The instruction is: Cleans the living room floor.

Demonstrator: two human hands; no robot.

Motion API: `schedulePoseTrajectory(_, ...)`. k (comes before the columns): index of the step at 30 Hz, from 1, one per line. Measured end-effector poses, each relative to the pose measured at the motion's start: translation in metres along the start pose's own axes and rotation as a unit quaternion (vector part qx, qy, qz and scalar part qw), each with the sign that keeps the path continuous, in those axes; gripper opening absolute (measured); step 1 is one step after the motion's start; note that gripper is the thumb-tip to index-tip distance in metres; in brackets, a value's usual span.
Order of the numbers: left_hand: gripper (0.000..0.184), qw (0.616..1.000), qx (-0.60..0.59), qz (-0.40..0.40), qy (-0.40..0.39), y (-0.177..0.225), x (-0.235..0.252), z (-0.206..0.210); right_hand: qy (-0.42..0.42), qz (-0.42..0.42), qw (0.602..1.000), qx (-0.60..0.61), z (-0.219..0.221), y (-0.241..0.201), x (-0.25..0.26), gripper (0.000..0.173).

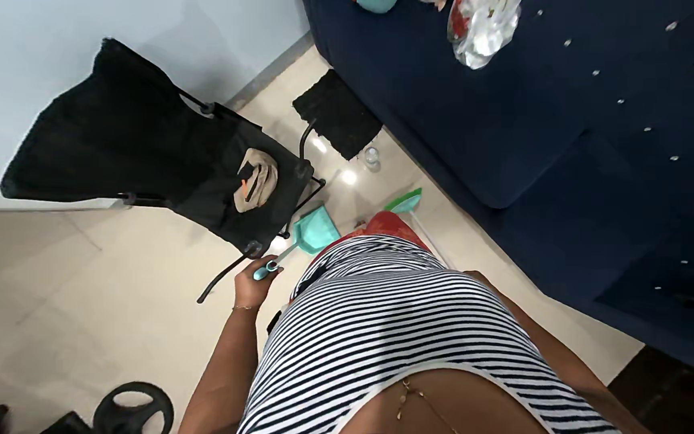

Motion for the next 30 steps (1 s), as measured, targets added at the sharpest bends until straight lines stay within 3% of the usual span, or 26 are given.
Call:
schedulePoseTrajectory(8,0.038,1.0,0.001,-0.009,0.005,0.019,-0.029,0.002,-0.049,-0.088,0.995,-0.029,-0.018,-0.055,0.033,0.047)
schedulePoseTrajectory(15,0.037,0.998,0.056,-0.006,-0.034,0.06,-0.038,0.009,-0.056,-0.105,0.989,0.092,-0.033,-0.093,0.101,0.055)
schedulePoseTrajectory(18,0.037,0.996,0.074,0.008,-0.047,0.076,-0.04,0.018,-0.045,-0.09,0.978,0.181,-0.044,-0.088,0.124,0.048)
schedulePoseTrajectory(21,0.036,0.993,0.089,0.025,-0.07,0.091,-0.042,0.027,-0.055,-0.045,0.958,0.278,-0.048,-0.052,0.132,0.04)
schedulePoseTrajectory(24,0.035,0.991,0.099,0.047,-0.074,0.103,-0.037,0.034,-0.048,-0.019,0.948,0.314,-0.041,0.02,0.121,0.033)
schedulePoseTrajectory(27,0.035,0.99,0.099,0.066,-0.072,0.109,-0.03,0.04,-0.032,0.015,0.955,0.294,-0.032,0.093,0.094,0.029)
schedulePoseTrajectory(30,0.035,0.989,0.097,0.083,-0.074,0.117,-0.021,0.048,-0.025,0.025,0.975,0.221,-0.036,0.123,0.057,0.038)
Point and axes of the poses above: each hand's wrist, its own x-axis towards the middle knuckle, its own z-axis out of the palm, y = z × x, the point moved 3 cm from there along x, towards the middle knuckle, and after that the axes turned 3 degrees about y, right-handed, at the moved point
